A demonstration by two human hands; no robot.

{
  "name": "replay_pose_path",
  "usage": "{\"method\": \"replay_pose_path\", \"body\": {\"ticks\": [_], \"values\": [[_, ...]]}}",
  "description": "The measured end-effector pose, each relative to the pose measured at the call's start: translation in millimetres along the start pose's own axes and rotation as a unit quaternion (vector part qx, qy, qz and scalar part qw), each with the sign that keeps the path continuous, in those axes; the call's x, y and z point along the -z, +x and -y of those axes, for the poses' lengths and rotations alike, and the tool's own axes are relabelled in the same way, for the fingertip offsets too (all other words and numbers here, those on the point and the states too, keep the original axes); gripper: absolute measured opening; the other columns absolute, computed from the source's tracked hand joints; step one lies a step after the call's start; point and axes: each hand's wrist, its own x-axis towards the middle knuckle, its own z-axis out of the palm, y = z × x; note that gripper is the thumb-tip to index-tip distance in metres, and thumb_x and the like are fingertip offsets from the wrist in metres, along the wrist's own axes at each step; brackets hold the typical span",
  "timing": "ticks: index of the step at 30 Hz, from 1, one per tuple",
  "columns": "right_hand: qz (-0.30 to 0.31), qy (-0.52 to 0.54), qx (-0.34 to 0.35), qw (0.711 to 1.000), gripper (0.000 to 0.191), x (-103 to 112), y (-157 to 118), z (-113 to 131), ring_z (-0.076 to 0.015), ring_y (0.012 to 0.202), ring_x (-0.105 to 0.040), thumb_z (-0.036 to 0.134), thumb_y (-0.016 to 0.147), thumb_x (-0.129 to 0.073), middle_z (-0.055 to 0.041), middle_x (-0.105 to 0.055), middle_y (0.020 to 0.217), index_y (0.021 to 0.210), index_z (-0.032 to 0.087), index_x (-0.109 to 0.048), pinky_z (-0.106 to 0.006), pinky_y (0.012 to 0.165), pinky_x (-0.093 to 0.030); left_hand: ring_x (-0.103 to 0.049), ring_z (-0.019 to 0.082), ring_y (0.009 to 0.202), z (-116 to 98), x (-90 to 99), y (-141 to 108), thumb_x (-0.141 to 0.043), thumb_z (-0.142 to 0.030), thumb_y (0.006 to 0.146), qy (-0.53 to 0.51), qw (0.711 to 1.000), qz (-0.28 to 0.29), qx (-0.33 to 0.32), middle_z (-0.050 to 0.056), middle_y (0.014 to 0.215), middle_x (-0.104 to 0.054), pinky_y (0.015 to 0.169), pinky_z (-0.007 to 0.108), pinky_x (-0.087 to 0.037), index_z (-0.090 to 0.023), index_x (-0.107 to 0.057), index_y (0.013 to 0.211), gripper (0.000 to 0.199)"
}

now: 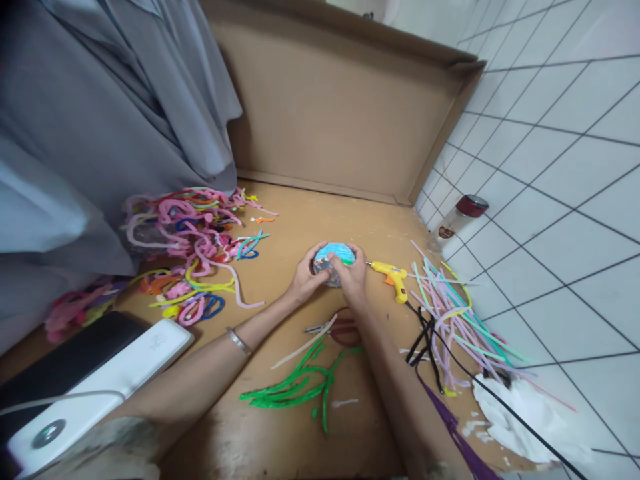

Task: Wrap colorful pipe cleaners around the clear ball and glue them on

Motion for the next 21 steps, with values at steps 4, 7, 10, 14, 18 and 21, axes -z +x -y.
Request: {"method": "replay_pose_path", "body": {"ticks": [4, 7, 10, 14, 18, 21], "values": [[-0.01, 0.039, -0.043, 0.998, 0.064, -3.8, -3.3, 4.2, -0.0227, 0.097, -0.062, 0.052, 0.06, -0.077, -0.0081, -0.064, 0.109, 0.111, 0.019, -0.058, -0.04, 0.091, -0.052, -0.053, 0.032, 0.127, -2.3, 1.4, -0.8, -0.078, -0.036, 0.068, 0.03, 0.999, -0.013, -0.04, 0.014, 0.136, -0.057, 0.114, 0.044, -0.039, -0.016, -0.058, 0.13, 0.069], [0.001, 0.058, -0.046, 0.997, 0.063, -5.4, -5.1, 4.4, -0.0224, 0.099, -0.061, 0.054, 0.062, -0.076, -0.008, -0.064, 0.112, 0.111, 0.02, -0.057, -0.04, 0.093, -0.051, -0.053, 0.03, 0.126, -3.7, 2.1, -1.1, -0.073, -0.039, 0.073, 0.028, 0.998, -0.026, -0.044, 0.013, 0.133, -0.058, 0.113, 0.042, -0.039, -0.017, -0.06, 0.127, 0.059], [0.001, 0.046, -0.043, 0.998, 0.064, -5.4, -6.2, 2.9, -0.0234, 0.103, -0.06, 0.054, 0.062, -0.076, -0.0097, -0.062, 0.116, 0.112, 0.018, -0.058, -0.042, 0.097, -0.049, -0.054, 0.029, 0.124, -3.7, 1.8, -1.0, -0.066, -0.041, 0.079, 0.025, 0.998, -0.044, -0.039, 0.012, 0.13, -0.059, 0.112, 0.042, -0.038, -0.017, -0.062, 0.122, 0.049], [0.004, 0.041, -0.032, 0.999, 0.064, -5.1, -7.1, 2.0, -0.0237, 0.104, -0.06, 0.055, 0.063, -0.076, -0.0102, -0.063, 0.117, 0.113, 0.018, -0.059, -0.043, 0.098, -0.049, -0.055, 0.028, 0.123, -3.0, 0.8, -0.8, -0.066, -0.042, 0.08, 0.029, 0.997, -0.052, -0.041, 0.011, 0.128, -0.06, 0.111, 0.041, -0.039, -0.018, -0.062, 0.121, 0.047], [0.002, 0.032, -0.028, 0.999, 0.063, -5.2, -8.0, 2.2, -0.0238, 0.103, -0.061, 0.055, 0.064, -0.077, -0.0107, -0.064, 0.117, 0.113, 0.017, -0.061, -0.043, 0.097, -0.05, -0.056, 0.028, 0.121, -3.1, 0.0, -0.9, -0.065, -0.042, 0.08, 0.025, 0.997, -0.054, -0.041, 0.012, 0.126, -0.06, 0.11, 0.041, -0.04, -0.017, -0.062, 0.119, 0.047], [0.005, 0.032, -0.025, 0.999, 0.063, -4.7, -8.5, 1.9, -0.024, 0.104, -0.06, 0.054, 0.064, -0.077, -0.0102, -0.063, 0.119, 0.114, 0.019, -0.061, -0.044, 0.098, -0.049, -0.056, 0.028, 0.12, -2.8, -0.6, -0.2, -0.065, -0.04, 0.079, 0.018, 0.997, -0.06, -0.038, 0.013, 0.124, -0.061, 0.109, 0.042, -0.041, -0.015, -0.062, 0.118, 0.047]]}}
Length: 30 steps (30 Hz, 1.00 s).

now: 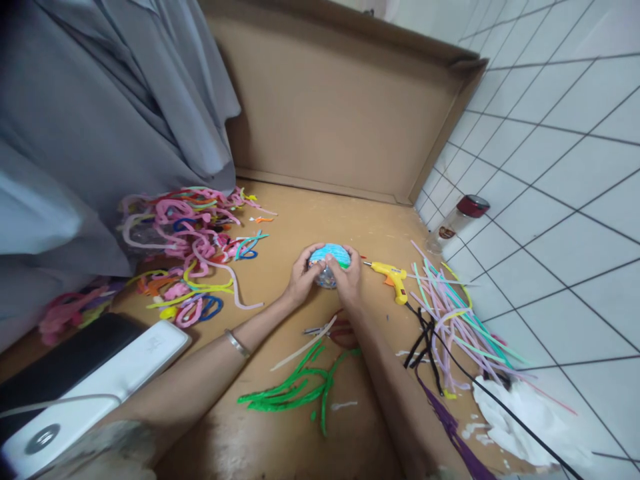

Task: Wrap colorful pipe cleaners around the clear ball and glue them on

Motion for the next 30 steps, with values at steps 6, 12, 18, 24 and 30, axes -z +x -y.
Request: {"method": "replay_pose_path", "body": {"ticks": [6, 12, 18, 24, 30], "values": [[0.028, 0.013, 0.0, 1.0, 0.063, 1.9, 0.6, -1.8, -0.0252, 0.108, -0.059, 0.049, 0.065, -0.076, -0.0096, -0.061, 0.12, 0.118, 0.018, -0.059, -0.045, 0.101, -0.047, -0.056, 0.028, 0.12, -0.6, 0.1, 1.2, -0.065, -0.038, 0.078, -0.008, 1.0, -0.007, 0.005, 0.012, 0.123, -0.061, 0.109, 0.042, -0.041, -0.016, -0.063, 0.117, 0.045], [0.019, -0.013, 0.015, 1.0, 0.064, 0.8, 2.0, -3.1, -0.0266, 0.111, -0.058, 0.047, 0.063, -0.076, -0.0102, -0.06, 0.121, 0.117, 0.018, -0.058, -0.046, 0.103, -0.046, -0.057, 0.028, 0.119, -2.0, -0.1, 0.0, -0.068, -0.038, 0.075, -0.034, 0.999, -0.016, 0.023, 0.011, 0.122, -0.062, 0.108, 0.041, -0.042, -0.016, -0.064, 0.114, 0.045], [0.035, -0.025, 0.016, 0.999, 0.064, 3.3, 1.3, 1.6, -0.0264, 0.111, -0.058, 0.047, 0.063, -0.077, -0.0109, -0.06, 0.124, 0.117, 0.019, -0.058, -0.046, 0.103, -0.046, -0.056, 0.029, 0.121, 0.8, -0.1, -0.5, -0.064, -0.036, 0.077, -0.051, 0.998, -0.019, 0.018, 0.011, 0.122, -0.063, 0.11, 0.043, -0.04, -0.017, -0.065, 0.113, 0.041], [0.039, -0.037, 0.009, 0.999, 0.064, 3.2, 0.1, 5.2, -0.0266, 0.111, -0.058, 0.047, 0.063, -0.076, -0.0113, -0.059, 0.125, 0.118, 0.019, -0.058, -0.046, 0.103, -0.047, -0.057, 0.028, 0.119, 1.3, -0.8, -0.5, -0.063, -0.04, 0.078, -0.045, 0.998, -0.026, 0.02, 0.011, 0.121, -0.063, 0.109, 0.042, -0.042, -0.017, -0.065, 0.113, 0.042], [0.073, 0.006, 0.01, 0.997, 0.068, 3.7, -2.1, 3.8, -0.0274, 0.117, -0.055, 0.048, 0.066, -0.075, -0.0109, -0.057, 0.13, 0.124, 0.021, -0.053, -0.046, 0.106, -0.044, -0.058, 0.027, 0.118, 2.8, 0.5, 2.0, -0.062, -0.038, 0.077, -0.032, 0.998, -0.042, 0.024, 0.011, 0.12, -0.065, 0.107, 0.04, -0.043, -0.017, -0.065, 0.112, 0.041]]}}
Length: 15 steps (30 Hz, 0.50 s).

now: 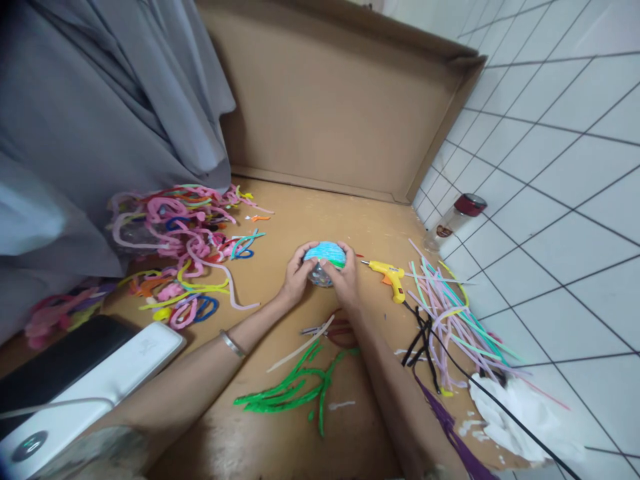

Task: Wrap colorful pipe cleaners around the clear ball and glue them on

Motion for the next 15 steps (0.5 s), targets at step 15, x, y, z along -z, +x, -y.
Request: {"method": "replay_pose_path", "body": {"ticks": [15], "values": [[0.02, 0.027, 0.074, 0.997, 0.064, 3, 0, 9, -0.0279, 0.126, -0.052, 0.04, 0.068, -0.071, -0.0105, -0.057, 0.134, 0.127, 0.022, -0.052, -0.046, 0.11, -0.042, -0.057, 0.03, 0.125, 13, 5.5, 13, -0.069, -0.049, 0.07, -0.154, 0.982, 0.045, 0.096, 0.013, 0.135, -0.062, 0.108, 0.043, -0.043, -0.018, -0.056, 0.132, 0.07]]}}
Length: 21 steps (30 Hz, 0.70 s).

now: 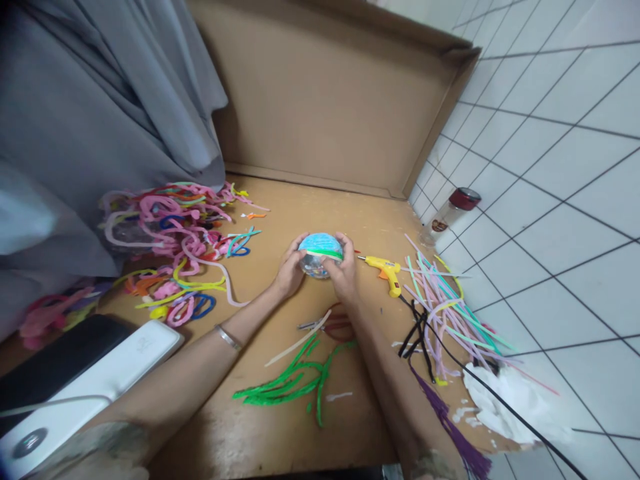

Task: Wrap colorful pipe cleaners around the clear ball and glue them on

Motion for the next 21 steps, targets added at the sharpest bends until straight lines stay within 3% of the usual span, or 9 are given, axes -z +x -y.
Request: {"method": "replay_pose_path", "body": {"ticks": [9, 15, 21], "values": [[-0.024, 0.044, 0.001, 0.999, 0.062, 11, 9, -3, -0.0279, 0.125, -0.054, 0.036, 0.065, -0.074, -0.0118, -0.058, 0.129, 0.121, 0.022, -0.051, -0.048, 0.11, -0.042, -0.061, 0.028, 0.12, -17, 1.3, -1, -0.087, -0.042, 0.06, -0.055, 0.995, 0.056, 0.066, 0.012, 0.132, -0.064, 0.105, 0.043, -0.046, -0.019, -0.062, 0.124, 0.073], [-0.026, 0.059, -0.004, 0.998, 0.063, 11, 11, 2, -0.0283, 0.123, -0.055, 0.038, 0.063, -0.076, -0.0118, -0.06, 0.124, 0.118, 0.022, -0.052, -0.049, 0.109, -0.043, -0.065, 0.027, 0.112, -20, 7.2, 1, -0.09, -0.039, 0.056, -0.053, 0.992, 0.068, 0.088, 0.013, 0.131, -0.064, 0.096, 0.04, -0.051, -0.02, -0.06, 0.124, 0.076], [-0.038, 0.046, 0.012, 0.998, 0.062, 8, 11, 4, -0.0274, 0.12, -0.057, 0.042, 0.064, -0.077, -0.0116, -0.06, 0.124, 0.117, 0.022, -0.053, -0.048, 0.108, -0.044, -0.062, 0.031, 0.119, -20, 4.8, -1, -0.088, -0.045, 0.057, -0.048, 0.992, 0.08, 0.086, 0.015, 0.133, -0.063, 0.102, 0.043, -0.049, -0.019, -0.058, 0.129, 0.083]]}}
